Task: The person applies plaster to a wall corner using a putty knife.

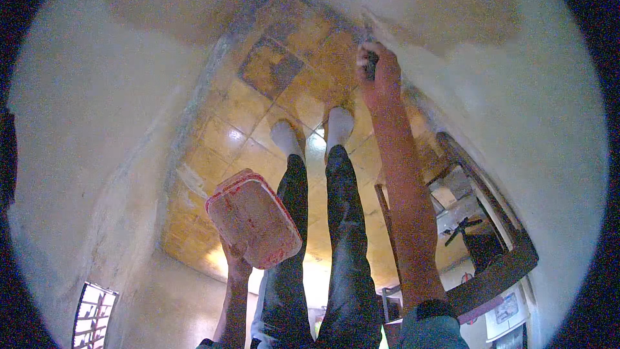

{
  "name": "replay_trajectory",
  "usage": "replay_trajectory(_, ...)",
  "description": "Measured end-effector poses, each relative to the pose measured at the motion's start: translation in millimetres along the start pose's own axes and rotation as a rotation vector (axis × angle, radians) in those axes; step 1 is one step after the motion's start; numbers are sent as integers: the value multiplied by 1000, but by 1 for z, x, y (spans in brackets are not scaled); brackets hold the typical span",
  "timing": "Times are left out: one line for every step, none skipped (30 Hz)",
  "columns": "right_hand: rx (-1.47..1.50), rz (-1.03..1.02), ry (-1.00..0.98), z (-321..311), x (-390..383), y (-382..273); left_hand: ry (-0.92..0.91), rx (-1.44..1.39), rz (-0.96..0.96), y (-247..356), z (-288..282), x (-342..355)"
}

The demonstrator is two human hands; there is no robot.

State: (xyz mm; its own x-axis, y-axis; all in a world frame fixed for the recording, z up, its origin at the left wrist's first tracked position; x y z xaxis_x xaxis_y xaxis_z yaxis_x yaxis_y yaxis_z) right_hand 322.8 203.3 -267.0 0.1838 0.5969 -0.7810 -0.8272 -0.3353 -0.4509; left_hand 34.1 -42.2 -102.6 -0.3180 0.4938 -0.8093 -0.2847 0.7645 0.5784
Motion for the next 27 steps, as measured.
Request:
replay_trajectory(-28,-34,-7,3,4,-4,-1,0,-3,2,2,0)
replay_trajectory(-29,-32,-5,5,5,-6,18,35,-30,3,2,0)
replay_trajectory(1,-63,-27,9,5,-12,34,70,-57,4,2,-1)
replay_trajectory(30,-96,-48,13,4,-19,31,68,-59,3,2,-2)
replay_trajectory(31,-96,-50,18,-2,-22,34,68,-53,4,1,-2)
replay_trajectory(48,-128,-36,22,-11,-23,41,68,-47,4,0,-1)
replay_trajectory(64,-161,-22,24,-21,-24,45,67,-44,5,-1,-2)
replay_trajectory(66,-155,-28,24,-29,-20,59,89,-40,7,-3,-3)
replay_trajectory(75,-145,-32,23,-38,-19,64,108,-39,8,-2,-3)
replay_trajectory(85,-134,-36,22,-44,-18,63,105,-37,8,-4,-3)
replay_trajectory(83,-139,-38,21,-48,-18,45,81,-27,6,-4,-2)
replay_trajectory(89,-116,-58,20,-50,-14,30,58,-17,5,-3,-2)
replay_trajectory(96,-91,-79,17,-49,-9,30,57,-15,7,-3,-2)
replay_trajectory(98,-88,-80,3,-37,-2,27,35,-14,7,-2,-2)
replay_trajectory(-295,-247,-166,-10,-18,-5,15,12,-15,8,1,-2)
replay_trajectory(-694,-402,-244,-14,-6,-11,5,13,-19,4,2,-1)
replay_trajectory(-691,-398,-243,-10,0,-10,16,39,-20,-1,-3,-1)
replay_trajectory(-327,-222,-270,-4,6,-8,21,61,-25,-4,-5,0)
replay_trajectory(37,-46,-289,3,10,-5,17,61,-30,-3,-2,1)
replay_trajectory(39,-41,-286,12,14,-7,34,49,-32,2,3,1)
replay_trajectory(97,19,-236,24,17,-10,49,35,-26,8,5,-1)
replay_trajectory(154,78,-186,34,17,-11,51,35,-21,10,4,-2)
replay_trajectory(156,81,-185,41,18,-11,39,55,-27,11,5,-1)
replay_trajectory(28,64,-214,49,18,-10,26,74,-34,12,6,1)
replay_trajectory(-101,46,-242,55,19,-10,27,74,-34,11,4,2)
replay_trajectory(-106,40,-243,50,32,-14,19,103,-16,9,2,3)
replay_trajectory(-292,-190,-263,38,52,-31,6,134,1,8,4,3)
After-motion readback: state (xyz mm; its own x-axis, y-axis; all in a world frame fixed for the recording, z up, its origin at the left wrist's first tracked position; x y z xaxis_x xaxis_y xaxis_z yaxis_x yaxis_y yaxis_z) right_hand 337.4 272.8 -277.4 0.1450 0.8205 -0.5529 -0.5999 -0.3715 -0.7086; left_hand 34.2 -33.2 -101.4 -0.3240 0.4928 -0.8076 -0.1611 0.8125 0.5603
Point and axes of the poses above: each hand's wrist, its own x-axis towards the middle knuckle, its own z-axis out of the palm, y = z × x, the point moved 5 cm from there along x, towards the middle knuckle
